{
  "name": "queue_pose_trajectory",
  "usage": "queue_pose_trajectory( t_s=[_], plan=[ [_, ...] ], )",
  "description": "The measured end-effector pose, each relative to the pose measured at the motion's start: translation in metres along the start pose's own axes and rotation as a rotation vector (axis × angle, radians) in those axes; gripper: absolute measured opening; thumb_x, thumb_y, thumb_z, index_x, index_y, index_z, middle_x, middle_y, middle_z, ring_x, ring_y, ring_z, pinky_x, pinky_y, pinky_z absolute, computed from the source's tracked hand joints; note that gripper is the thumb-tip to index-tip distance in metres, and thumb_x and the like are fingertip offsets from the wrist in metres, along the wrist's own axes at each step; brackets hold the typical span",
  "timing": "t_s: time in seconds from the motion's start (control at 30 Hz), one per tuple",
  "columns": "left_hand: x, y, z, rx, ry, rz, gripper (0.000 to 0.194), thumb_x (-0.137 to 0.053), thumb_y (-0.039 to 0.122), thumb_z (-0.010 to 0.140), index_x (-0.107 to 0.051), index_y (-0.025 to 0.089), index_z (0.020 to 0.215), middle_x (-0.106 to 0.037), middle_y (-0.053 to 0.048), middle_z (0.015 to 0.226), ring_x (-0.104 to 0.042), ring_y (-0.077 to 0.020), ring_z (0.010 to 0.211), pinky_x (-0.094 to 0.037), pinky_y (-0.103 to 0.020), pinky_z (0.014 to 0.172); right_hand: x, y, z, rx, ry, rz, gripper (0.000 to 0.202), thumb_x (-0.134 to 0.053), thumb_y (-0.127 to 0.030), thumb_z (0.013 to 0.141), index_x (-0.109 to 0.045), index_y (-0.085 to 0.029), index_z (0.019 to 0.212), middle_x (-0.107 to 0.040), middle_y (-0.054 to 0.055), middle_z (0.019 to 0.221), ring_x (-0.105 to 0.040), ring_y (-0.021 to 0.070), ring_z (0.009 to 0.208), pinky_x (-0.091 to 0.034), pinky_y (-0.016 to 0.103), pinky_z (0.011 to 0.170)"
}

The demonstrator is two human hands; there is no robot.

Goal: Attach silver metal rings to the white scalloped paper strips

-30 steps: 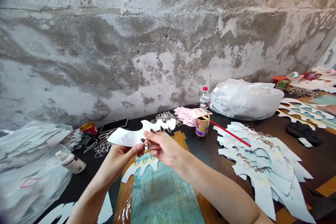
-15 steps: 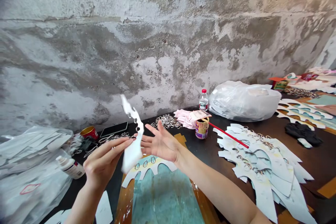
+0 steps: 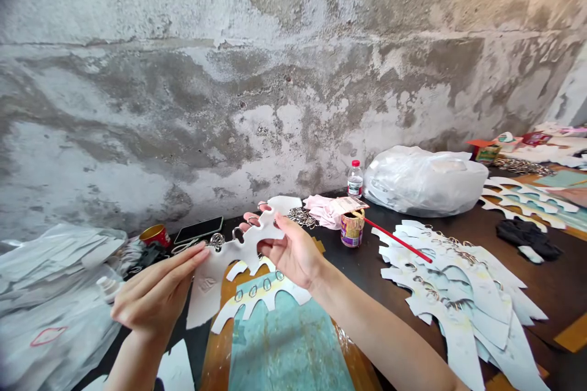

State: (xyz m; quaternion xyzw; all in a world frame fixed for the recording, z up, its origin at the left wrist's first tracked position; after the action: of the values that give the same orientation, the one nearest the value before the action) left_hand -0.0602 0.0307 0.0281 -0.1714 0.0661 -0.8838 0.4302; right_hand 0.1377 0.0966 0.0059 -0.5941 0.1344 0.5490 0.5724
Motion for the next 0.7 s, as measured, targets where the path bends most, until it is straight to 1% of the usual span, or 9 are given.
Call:
queue_pose_trajectory(
  t_s=[0.1, 0.27, 0.37, 0.5, 0.57, 0.6, 0.67, 0.7],
  plan=[
    [0.006, -0.003, 0.001, 0.018, 0.035, 0.024, 0.042, -0.071, -0.005, 0.072, -0.074, 0.023, 0.103, -0.077, -0.002, 0.096, -0.073, -0.0158, 0.077, -0.058, -0.024, 0.072, -0.006, -0.001, -0.004, 0.064, 0.003, -0.02, 0.032, -0.061, -0.028, 0.09, -0.058, -0.017, 0.12, -0.065, 0.009, 0.125, -0.061, 0.0212, 0.117, -0.044, 0.036, 0.105],
    [0.01, -0.006, -0.002, 0.056, 0.001, 0.023, 0.048, -0.07, -0.002, 0.073, -0.071, 0.028, 0.11, -0.076, -0.002, 0.101, -0.073, -0.0196, 0.08, -0.06, -0.029, 0.072, -0.01, 0.001, -0.008, 0.07, 0.005, -0.009, 0.03, -0.062, -0.026, 0.09, -0.061, -0.016, 0.118, -0.064, 0.009, 0.125, -0.058, 0.0212, 0.12, -0.044, 0.035, 0.106],
    [0.013, -0.005, -0.002, 0.057, 0.012, 0.023, 0.044, -0.069, 0.002, 0.076, -0.071, 0.03, 0.11, -0.076, -0.002, 0.1, -0.074, -0.0204, 0.077, -0.06, -0.03, 0.069, -0.012, -0.001, -0.01, 0.064, 0.016, 0.0, 0.031, -0.063, -0.026, 0.088, -0.061, -0.015, 0.118, -0.064, 0.009, 0.125, -0.059, 0.0214, 0.119, -0.046, 0.034, 0.105],
    [0.014, -0.001, 0.005, 0.047, 0.004, -0.009, 0.04, -0.069, 0.005, 0.076, -0.072, 0.028, 0.109, -0.077, -0.002, 0.097, -0.073, -0.0193, 0.074, -0.059, -0.028, 0.068, -0.016, -0.003, -0.011, 0.061, 0.044, 0.009, 0.033, -0.065, -0.026, 0.087, -0.06, -0.015, 0.118, -0.066, 0.01, 0.121, -0.062, 0.0222, 0.114, -0.051, 0.034, 0.098],
    [0.011, -0.001, 0.009, 0.108, -0.05, -0.037, 0.034, -0.068, 0.007, 0.078, -0.073, 0.028, 0.105, -0.077, -0.002, 0.097, -0.073, -0.0181, 0.077, -0.058, -0.026, 0.071, -0.018, -0.005, -0.014, 0.092, 0.054, 0.017, 0.034, -0.065, -0.025, 0.086, -0.059, -0.016, 0.118, -0.068, 0.01, 0.117, -0.065, 0.0227, 0.109, -0.053, 0.035, 0.095],
    [0.008, -0.002, 0.012, 0.156, -0.101, -0.065, 0.028, -0.068, 0.01, 0.079, -0.074, 0.027, 0.101, -0.076, -0.002, 0.097, -0.072, -0.0178, 0.078, -0.058, -0.026, 0.072, -0.019, -0.007, -0.017, 0.111, 0.059, 0.02, 0.035, -0.067, -0.022, 0.084, -0.058, -0.017, 0.117, -0.068, 0.01, 0.116, -0.066, 0.0226, 0.107, -0.053, 0.035, 0.093],
    [-0.003, -0.004, 0.014, 0.254, -0.257, -0.171, 0.015, -0.065, 0.021, 0.083, -0.073, 0.025, 0.095, -0.076, -0.003, 0.095, -0.072, -0.0185, 0.08, -0.058, -0.025, 0.07, -0.017, -0.011, -0.028, 0.134, 0.074, 0.018, 0.037, -0.07, -0.017, 0.078, -0.058, -0.018, 0.113, -0.068, 0.008, 0.117, -0.067, 0.0219, 0.104, -0.054, 0.035, 0.09],
    [-0.011, -0.004, 0.014, 0.279, -0.348, -0.251, 0.013, -0.064, 0.028, 0.084, -0.072, 0.023, 0.093, -0.075, -0.004, 0.095, -0.072, -0.0195, 0.08, -0.058, -0.023, 0.064, -0.014, -0.013, -0.036, 0.133, 0.093, 0.006, 0.037, -0.072, -0.015, 0.076, -0.059, -0.018, 0.111, -0.067, 0.008, 0.117, -0.067, 0.0216, 0.102, -0.054, 0.036, 0.089]
  ],
)
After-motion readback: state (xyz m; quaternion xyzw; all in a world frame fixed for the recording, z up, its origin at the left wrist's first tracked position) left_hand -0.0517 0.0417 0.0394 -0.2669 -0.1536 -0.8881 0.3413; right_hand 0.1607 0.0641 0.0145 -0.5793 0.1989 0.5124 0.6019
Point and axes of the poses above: each hand's wrist, its own z-axis towards the middle knuckle, its own x-axis out of the back of the hand, y = z × x, the point moved 4 cm from there along z, towards the middle knuckle
